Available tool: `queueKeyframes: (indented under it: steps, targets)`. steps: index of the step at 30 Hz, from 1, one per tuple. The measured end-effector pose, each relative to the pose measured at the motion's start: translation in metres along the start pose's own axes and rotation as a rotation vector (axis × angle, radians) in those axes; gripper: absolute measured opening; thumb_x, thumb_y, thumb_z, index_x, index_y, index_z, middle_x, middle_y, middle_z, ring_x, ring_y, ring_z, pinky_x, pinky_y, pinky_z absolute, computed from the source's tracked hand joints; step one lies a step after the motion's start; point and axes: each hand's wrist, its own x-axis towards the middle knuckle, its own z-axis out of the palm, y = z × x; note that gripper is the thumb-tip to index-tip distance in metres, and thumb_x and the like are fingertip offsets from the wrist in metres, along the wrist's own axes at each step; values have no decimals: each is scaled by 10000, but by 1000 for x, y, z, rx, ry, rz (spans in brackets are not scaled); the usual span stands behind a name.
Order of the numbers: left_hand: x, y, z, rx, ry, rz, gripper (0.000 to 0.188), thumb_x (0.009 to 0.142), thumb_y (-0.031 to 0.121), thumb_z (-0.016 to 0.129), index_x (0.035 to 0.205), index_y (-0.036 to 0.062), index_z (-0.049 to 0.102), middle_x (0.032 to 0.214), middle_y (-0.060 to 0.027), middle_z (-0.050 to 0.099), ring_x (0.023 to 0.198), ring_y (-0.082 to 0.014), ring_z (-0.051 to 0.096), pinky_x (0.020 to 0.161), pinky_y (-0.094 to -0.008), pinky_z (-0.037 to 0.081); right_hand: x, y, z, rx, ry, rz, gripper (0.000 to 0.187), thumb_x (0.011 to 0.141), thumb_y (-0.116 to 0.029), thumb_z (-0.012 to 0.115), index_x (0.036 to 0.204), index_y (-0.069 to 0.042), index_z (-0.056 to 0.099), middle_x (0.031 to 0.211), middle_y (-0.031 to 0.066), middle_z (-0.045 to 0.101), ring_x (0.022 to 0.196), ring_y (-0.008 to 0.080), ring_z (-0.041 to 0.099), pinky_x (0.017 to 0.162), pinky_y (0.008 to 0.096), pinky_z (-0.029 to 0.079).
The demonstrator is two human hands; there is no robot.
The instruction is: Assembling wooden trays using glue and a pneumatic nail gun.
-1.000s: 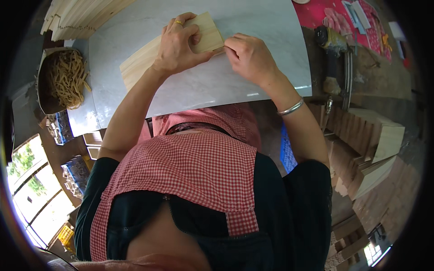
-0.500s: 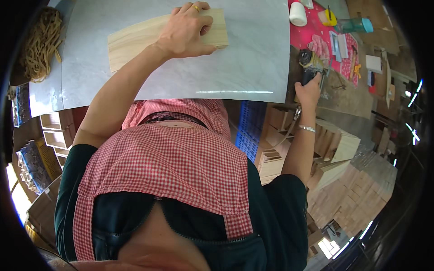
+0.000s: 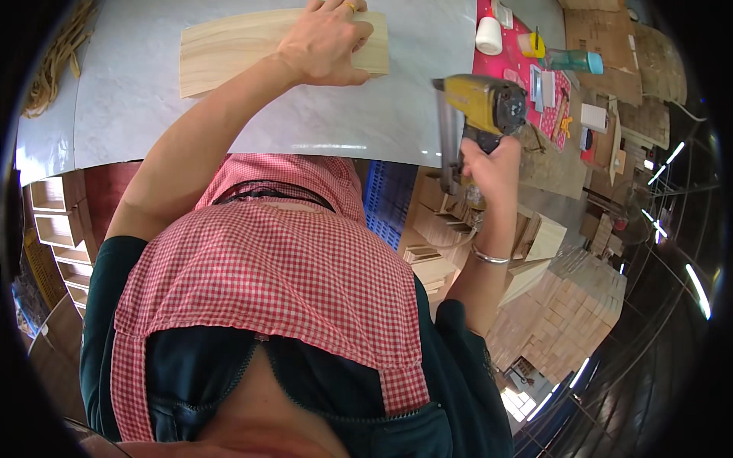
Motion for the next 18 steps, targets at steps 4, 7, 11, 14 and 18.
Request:
queueKeyframes:
  steps: [4, 7, 11, 14, 18]
  targets:
    - [3, 6, -10, 13, -88, -44, 449, 724, 414, 736, 967, 36, 714, 1196, -230, 564, 1077, -385, 531, 966, -483, 427, -18, -41, 24, 76, -25, -38, 146, 860, -115, 740, 838, 5, 660, 600, 12, 577, 418, 97, 463, 405, 241, 388]
    - [5, 6, -9, 11, -133, -79, 444, 726, 408, 734, 968, 36, 714, 1190, -229, 565, 1077, -383, 530, 968, -479, 424, -19, -52, 28, 97, -42, -55, 156, 855, -113, 754, 811, 2, 658, 606, 7, 577, 414, 90, 456, 395, 239, 377]
    - [5, 4, -6, -4, -188, -144, 437, 727, 401, 732, 971, 39, 715, 1184, -228, 567, 1079, -379, 529, 971, -475, 421, -18, -57, 31, 89, -70, -66, 148, 857, -101, 761, 822, 2, 660, 612, -1, 574, 417, 78, 444, 389, 231, 365]
    - [3, 3, -9, 17, -118, -101, 438, 725, 400, 731, 973, 39, 714, 1180, -227, 568, 1079, -378, 528, 971, -473, 419, -19, -60, 32, 108, -88, -70, 152, 864, -105, 756, 818, 0, 657, 610, 0, 575, 415, 76, 444, 388, 229, 365]
    - [2, 1, -8, 38, -76, -85, 439, 725, 401, 730, 975, 41, 714, 1177, -226, 568, 1078, -376, 528, 971, -469, 417, -21, -62, 34, 117, -101, -64, 157, 870, -109, 754, 816, -1, 654, 607, 2, 575, 414, 77, 447, 388, 229, 368]
